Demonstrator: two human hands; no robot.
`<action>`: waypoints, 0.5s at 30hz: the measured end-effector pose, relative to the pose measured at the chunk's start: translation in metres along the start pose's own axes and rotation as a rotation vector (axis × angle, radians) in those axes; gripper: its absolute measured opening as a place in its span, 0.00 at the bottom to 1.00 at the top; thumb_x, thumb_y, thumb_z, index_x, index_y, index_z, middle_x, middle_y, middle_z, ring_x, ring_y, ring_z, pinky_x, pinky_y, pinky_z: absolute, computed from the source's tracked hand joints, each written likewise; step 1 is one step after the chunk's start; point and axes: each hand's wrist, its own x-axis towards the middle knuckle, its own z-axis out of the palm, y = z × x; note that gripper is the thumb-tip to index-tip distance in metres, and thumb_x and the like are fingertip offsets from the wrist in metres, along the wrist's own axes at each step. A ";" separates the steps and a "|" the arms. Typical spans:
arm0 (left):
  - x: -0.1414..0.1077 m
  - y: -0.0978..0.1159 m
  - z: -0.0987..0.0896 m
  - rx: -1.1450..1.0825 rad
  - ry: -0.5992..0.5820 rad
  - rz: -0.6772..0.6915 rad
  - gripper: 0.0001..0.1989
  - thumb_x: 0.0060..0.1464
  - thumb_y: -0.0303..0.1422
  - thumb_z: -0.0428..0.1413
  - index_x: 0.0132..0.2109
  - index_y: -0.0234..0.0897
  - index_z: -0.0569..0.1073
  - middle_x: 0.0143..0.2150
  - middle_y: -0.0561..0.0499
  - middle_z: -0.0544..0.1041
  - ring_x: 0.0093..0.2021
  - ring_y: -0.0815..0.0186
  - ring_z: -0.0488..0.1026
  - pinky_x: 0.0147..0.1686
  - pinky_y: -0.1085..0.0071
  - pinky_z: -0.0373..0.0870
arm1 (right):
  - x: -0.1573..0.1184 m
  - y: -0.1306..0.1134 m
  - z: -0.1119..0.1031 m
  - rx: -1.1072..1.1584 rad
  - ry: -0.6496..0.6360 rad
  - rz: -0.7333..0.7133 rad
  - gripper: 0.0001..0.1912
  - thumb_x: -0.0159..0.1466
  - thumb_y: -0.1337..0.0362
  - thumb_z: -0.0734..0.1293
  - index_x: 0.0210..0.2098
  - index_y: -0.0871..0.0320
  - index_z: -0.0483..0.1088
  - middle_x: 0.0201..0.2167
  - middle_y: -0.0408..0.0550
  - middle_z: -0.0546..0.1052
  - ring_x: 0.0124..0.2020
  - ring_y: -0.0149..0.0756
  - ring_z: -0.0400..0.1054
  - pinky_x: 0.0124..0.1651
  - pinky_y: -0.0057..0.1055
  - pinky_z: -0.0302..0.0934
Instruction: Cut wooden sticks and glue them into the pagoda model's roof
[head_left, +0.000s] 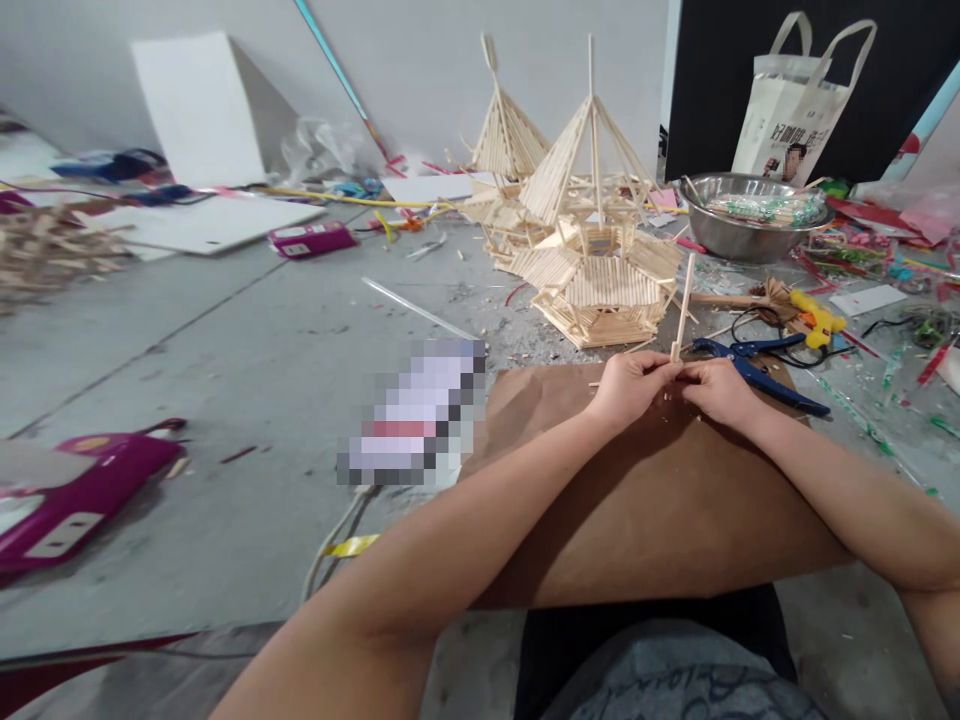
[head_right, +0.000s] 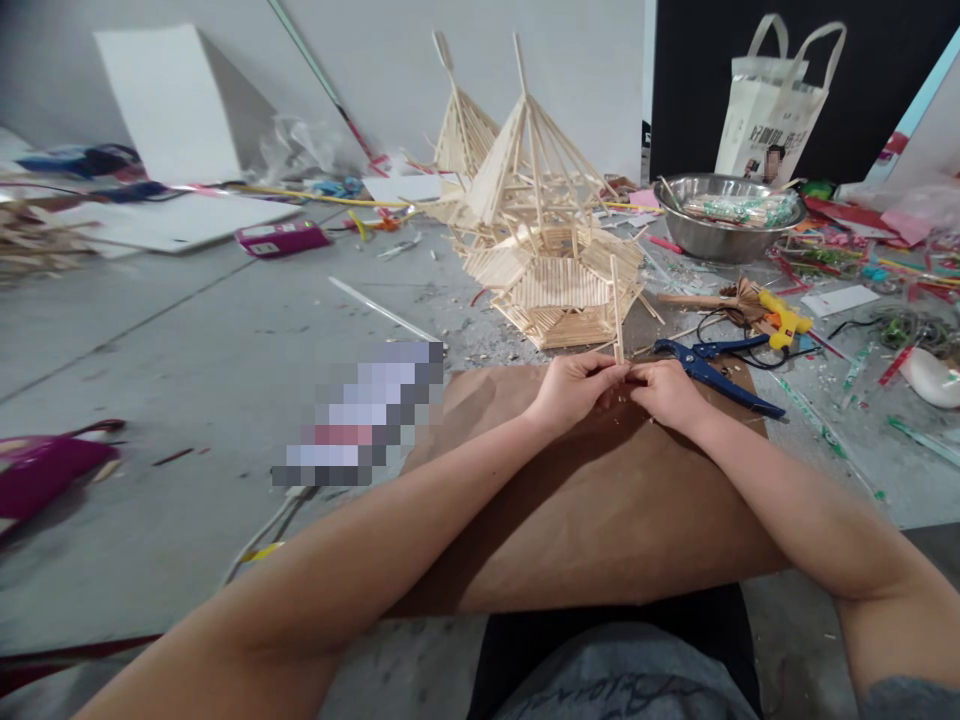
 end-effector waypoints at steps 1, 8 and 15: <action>0.000 -0.001 0.000 0.008 0.001 0.012 0.11 0.49 0.36 0.52 0.32 0.33 0.75 0.12 0.58 0.62 0.14 0.77 0.58 0.15 0.80 0.54 | 0.000 0.000 0.000 -0.001 0.001 0.003 0.12 0.54 0.70 0.61 0.30 0.60 0.77 0.23 0.43 0.77 0.24 0.30 0.68 0.30 0.23 0.59; 0.002 -0.002 -0.001 0.147 0.109 0.226 0.07 0.48 0.33 0.55 0.30 0.38 0.77 0.29 0.52 0.74 0.31 0.71 0.69 0.35 0.75 0.66 | 0.001 0.004 0.002 -0.016 0.039 -0.006 0.11 0.53 0.68 0.63 0.30 0.61 0.77 0.27 0.46 0.78 0.28 0.34 0.70 0.33 0.26 0.60; 0.001 -0.003 0.001 0.101 0.098 0.227 0.07 0.48 0.32 0.54 0.33 0.39 0.77 0.34 0.50 0.73 0.35 0.69 0.70 0.38 0.73 0.67 | 0.001 0.006 0.002 -0.034 0.017 -0.015 0.12 0.53 0.69 0.62 0.30 0.59 0.77 0.26 0.44 0.78 0.28 0.33 0.69 0.33 0.25 0.60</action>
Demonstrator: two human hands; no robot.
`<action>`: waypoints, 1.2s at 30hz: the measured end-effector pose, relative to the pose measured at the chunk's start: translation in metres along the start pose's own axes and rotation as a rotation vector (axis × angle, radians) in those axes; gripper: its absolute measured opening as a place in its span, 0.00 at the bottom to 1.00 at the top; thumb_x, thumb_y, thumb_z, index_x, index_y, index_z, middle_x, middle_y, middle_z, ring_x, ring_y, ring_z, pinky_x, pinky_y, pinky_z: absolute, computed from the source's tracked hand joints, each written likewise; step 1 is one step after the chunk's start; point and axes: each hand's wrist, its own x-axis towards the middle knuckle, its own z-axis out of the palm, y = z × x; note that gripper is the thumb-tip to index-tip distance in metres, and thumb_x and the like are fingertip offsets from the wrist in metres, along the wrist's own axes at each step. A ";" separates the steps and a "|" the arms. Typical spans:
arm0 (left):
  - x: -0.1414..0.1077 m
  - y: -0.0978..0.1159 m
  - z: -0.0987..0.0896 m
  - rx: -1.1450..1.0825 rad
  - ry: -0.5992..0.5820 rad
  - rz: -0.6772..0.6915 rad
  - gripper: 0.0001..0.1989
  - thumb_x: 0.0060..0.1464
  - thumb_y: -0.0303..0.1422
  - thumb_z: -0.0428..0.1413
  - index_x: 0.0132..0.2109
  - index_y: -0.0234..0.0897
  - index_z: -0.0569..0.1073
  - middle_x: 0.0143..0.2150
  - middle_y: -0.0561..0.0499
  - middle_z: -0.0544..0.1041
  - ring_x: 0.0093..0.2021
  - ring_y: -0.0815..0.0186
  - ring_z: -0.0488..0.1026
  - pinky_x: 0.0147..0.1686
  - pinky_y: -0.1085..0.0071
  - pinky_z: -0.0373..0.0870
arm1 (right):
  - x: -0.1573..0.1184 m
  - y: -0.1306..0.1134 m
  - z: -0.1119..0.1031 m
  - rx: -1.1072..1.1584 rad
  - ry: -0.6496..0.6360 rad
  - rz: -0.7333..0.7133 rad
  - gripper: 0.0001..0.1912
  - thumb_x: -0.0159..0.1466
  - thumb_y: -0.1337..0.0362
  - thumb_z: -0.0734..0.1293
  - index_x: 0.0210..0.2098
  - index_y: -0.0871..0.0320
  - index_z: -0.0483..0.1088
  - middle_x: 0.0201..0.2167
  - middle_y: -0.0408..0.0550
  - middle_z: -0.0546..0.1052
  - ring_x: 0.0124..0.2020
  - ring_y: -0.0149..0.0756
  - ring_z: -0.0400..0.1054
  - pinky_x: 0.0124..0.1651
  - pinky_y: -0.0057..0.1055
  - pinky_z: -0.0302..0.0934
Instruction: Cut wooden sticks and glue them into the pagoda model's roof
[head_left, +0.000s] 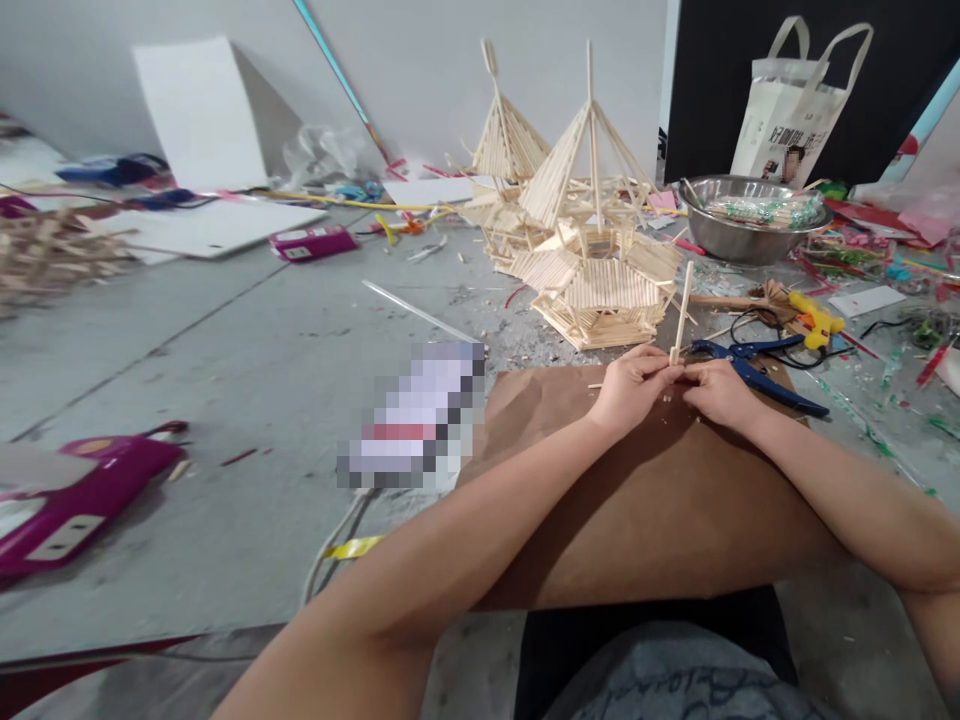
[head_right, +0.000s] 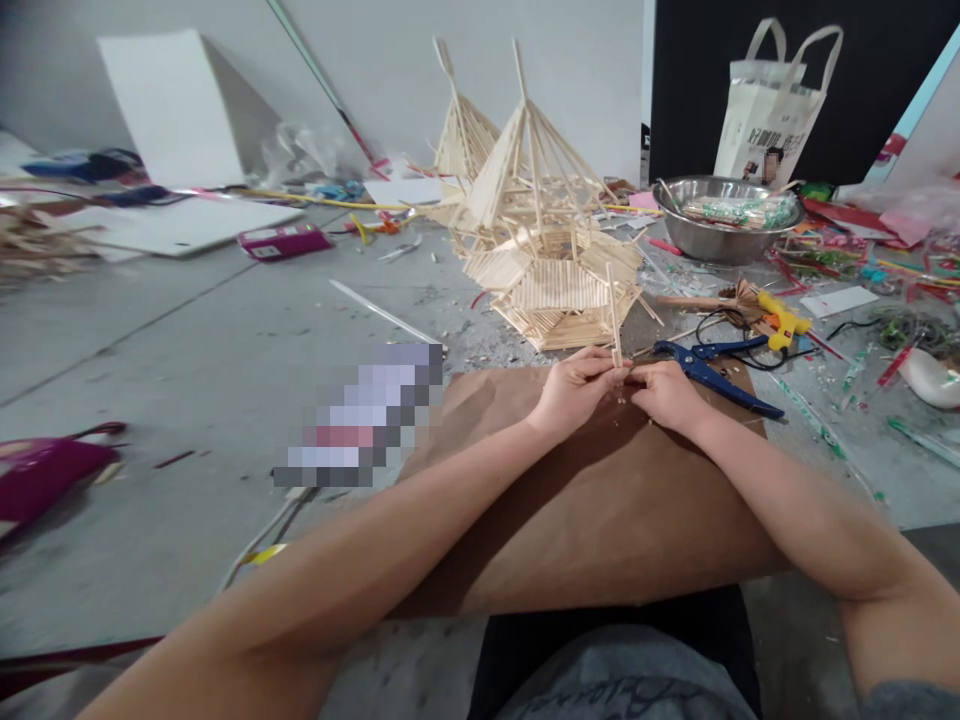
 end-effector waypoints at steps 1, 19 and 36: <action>0.000 0.000 0.000 -0.006 -0.003 -0.011 0.07 0.49 0.33 0.54 0.32 0.38 0.77 0.33 0.50 0.73 0.35 0.69 0.70 0.36 0.73 0.68 | 0.000 0.000 0.000 0.001 -0.003 0.002 0.12 0.52 0.69 0.62 0.30 0.59 0.77 0.25 0.43 0.78 0.27 0.33 0.69 0.33 0.25 0.60; -0.001 0.000 -0.001 0.065 -0.005 0.047 0.07 0.49 0.32 0.54 0.29 0.37 0.77 0.28 0.51 0.70 0.31 0.71 0.68 0.34 0.75 0.65 | -0.001 -0.003 0.000 0.050 0.005 0.058 0.12 0.51 0.65 0.62 0.25 0.64 0.76 0.15 0.42 0.67 0.20 0.27 0.60 0.26 0.22 0.53; 0.001 -0.012 0.000 -0.044 -0.014 0.104 0.11 0.51 0.36 0.52 0.35 0.37 0.77 0.31 0.49 0.72 0.34 0.69 0.69 0.37 0.72 0.68 | 0.001 -0.001 -0.001 0.040 -0.022 0.032 0.12 0.53 0.66 0.62 0.27 0.62 0.77 0.22 0.45 0.76 0.25 0.31 0.66 0.30 0.24 0.56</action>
